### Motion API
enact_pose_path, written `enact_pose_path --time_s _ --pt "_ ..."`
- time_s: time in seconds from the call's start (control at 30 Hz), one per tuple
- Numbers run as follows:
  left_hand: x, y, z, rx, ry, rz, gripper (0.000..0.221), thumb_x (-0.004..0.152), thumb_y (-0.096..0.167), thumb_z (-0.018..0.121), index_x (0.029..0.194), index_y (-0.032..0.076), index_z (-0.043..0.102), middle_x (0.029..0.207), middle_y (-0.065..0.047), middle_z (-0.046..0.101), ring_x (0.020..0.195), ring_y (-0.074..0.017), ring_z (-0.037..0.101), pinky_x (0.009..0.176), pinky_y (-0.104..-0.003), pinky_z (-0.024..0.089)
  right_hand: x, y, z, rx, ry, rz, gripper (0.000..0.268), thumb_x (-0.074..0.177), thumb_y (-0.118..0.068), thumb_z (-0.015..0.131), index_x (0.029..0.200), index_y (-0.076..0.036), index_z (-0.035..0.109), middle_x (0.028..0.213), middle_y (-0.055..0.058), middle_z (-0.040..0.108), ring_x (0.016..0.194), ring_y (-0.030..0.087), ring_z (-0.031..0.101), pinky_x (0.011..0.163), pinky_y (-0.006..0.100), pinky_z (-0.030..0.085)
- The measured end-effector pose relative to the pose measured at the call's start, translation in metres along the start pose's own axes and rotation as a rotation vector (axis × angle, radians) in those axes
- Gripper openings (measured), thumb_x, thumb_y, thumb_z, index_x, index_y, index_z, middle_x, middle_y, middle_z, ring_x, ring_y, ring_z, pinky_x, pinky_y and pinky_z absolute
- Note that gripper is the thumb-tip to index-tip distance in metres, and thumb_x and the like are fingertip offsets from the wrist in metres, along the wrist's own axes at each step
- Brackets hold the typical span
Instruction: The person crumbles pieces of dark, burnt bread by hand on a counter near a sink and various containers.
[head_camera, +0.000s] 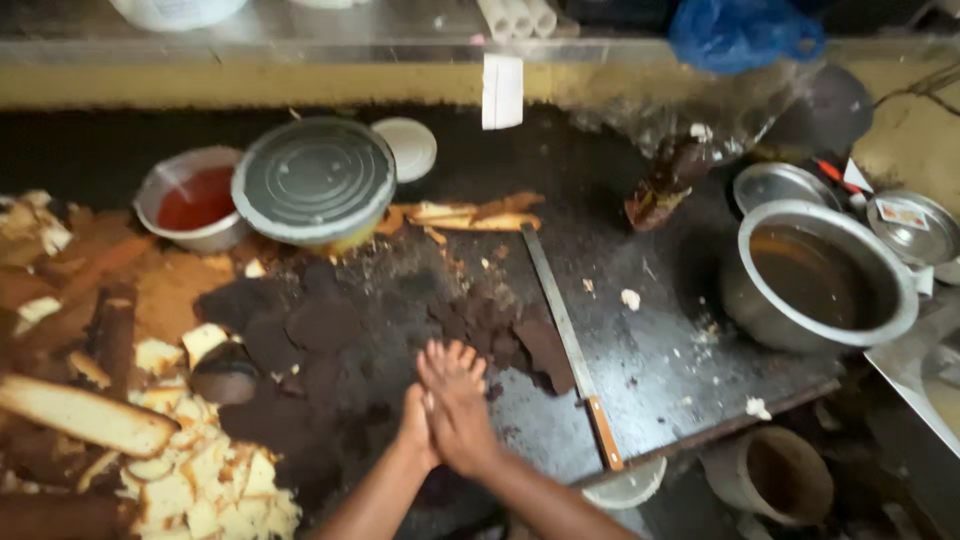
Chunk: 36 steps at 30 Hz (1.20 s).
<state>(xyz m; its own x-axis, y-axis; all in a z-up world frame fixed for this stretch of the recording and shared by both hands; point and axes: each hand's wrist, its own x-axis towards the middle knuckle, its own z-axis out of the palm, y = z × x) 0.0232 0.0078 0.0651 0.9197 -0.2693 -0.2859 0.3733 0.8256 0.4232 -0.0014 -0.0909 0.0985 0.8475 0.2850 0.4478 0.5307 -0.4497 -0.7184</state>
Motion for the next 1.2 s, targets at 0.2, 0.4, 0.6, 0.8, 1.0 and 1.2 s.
enact_pose_path --time_s 0.2,0.4,0.6,0.8,1.0,1.2 --pt "0.005 0.009 -0.006 0.075 -0.020 -0.103 0.057 0.107 0.038 0.031 0.151 0.004 0.045 0.156 -0.014 0.049 0.140 -0.0275 0.050 0.118 -0.043 0.038 0.011 0.002 0.000 -0.142 0.074 -0.045 0.053 0.101 -0.016 0.049 0.152 0.000 0.048 0.161 0.027 0.041 0.155 0.041 0.033 0.127 0.054 0.018" --pt "-0.017 0.006 -0.010 0.129 0.006 -0.215 0.060 0.105 0.042 0.030 0.151 0.007 0.045 0.158 -0.011 0.048 0.140 -0.0260 0.050 0.117 -0.047 0.038 0.012 0.007 0.001 -0.135 0.037 -0.030 0.053 0.101 -0.019 0.048 0.151 0.001 0.049 0.161 0.027 0.043 0.154 0.040 0.036 0.128 0.051 0.022" --pt "-0.021 -0.014 -0.013 -0.140 0.048 -0.100 0.057 0.102 0.044 0.029 0.150 0.017 0.043 0.157 -0.007 0.047 0.139 -0.0265 0.051 0.116 -0.044 0.036 -0.006 0.000 0.009 -0.078 -0.011 -0.049 0.055 0.100 -0.017 0.048 0.151 0.005 0.048 0.161 0.029 0.042 0.153 0.044 0.037 0.127 0.052 0.020" --pt "-0.007 0.004 -0.015 -0.125 0.070 -0.087 0.055 0.101 0.042 0.032 0.149 0.020 0.049 0.153 -0.005 0.053 0.139 -0.0243 0.050 0.114 -0.040 0.035 -0.008 -0.010 0.011 -0.085 -0.055 -0.025 0.061 0.092 -0.014 0.047 0.151 0.003 0.051 0.161 0.029 0.046 0.155 0.046 0.035 0.127 0.055 0.017" --pt "-0.014 0.009 -0.013 0.024 0.063 -0.208 0.055 0.103 0.042 0.035 0.149 0.015 0.049 0.153 -0.004 0.054 0.139 -0.0230 0.051 0.117 -0.043 0.038 0.001 -0.001 0.005 -0.134 0.049 -0.019 0.054 0.103 -0.018 0.047 0.152 0.006 0.045 0.159 0.028 0.045 0.153 0.043 0.039 0.128 0.052 0.025" --pt "-0.016 -0.007 -0.032 0.160 0.072 -0.268 0.058 0.105 0.045 0.035 0.149 0.009 0.049 0.152 -0.009 0.055 0.137 -0.0234 0.053 0.115 -0.044 0.041 0.003 0.008 0.000 -0.103 0.015 -0.032 0.055 0.103 -0.017 0.044 0.153 0.007 0.044 0.159 0.027 0.044 0.153 0.043 0.037 0.128 0.052 0.022"
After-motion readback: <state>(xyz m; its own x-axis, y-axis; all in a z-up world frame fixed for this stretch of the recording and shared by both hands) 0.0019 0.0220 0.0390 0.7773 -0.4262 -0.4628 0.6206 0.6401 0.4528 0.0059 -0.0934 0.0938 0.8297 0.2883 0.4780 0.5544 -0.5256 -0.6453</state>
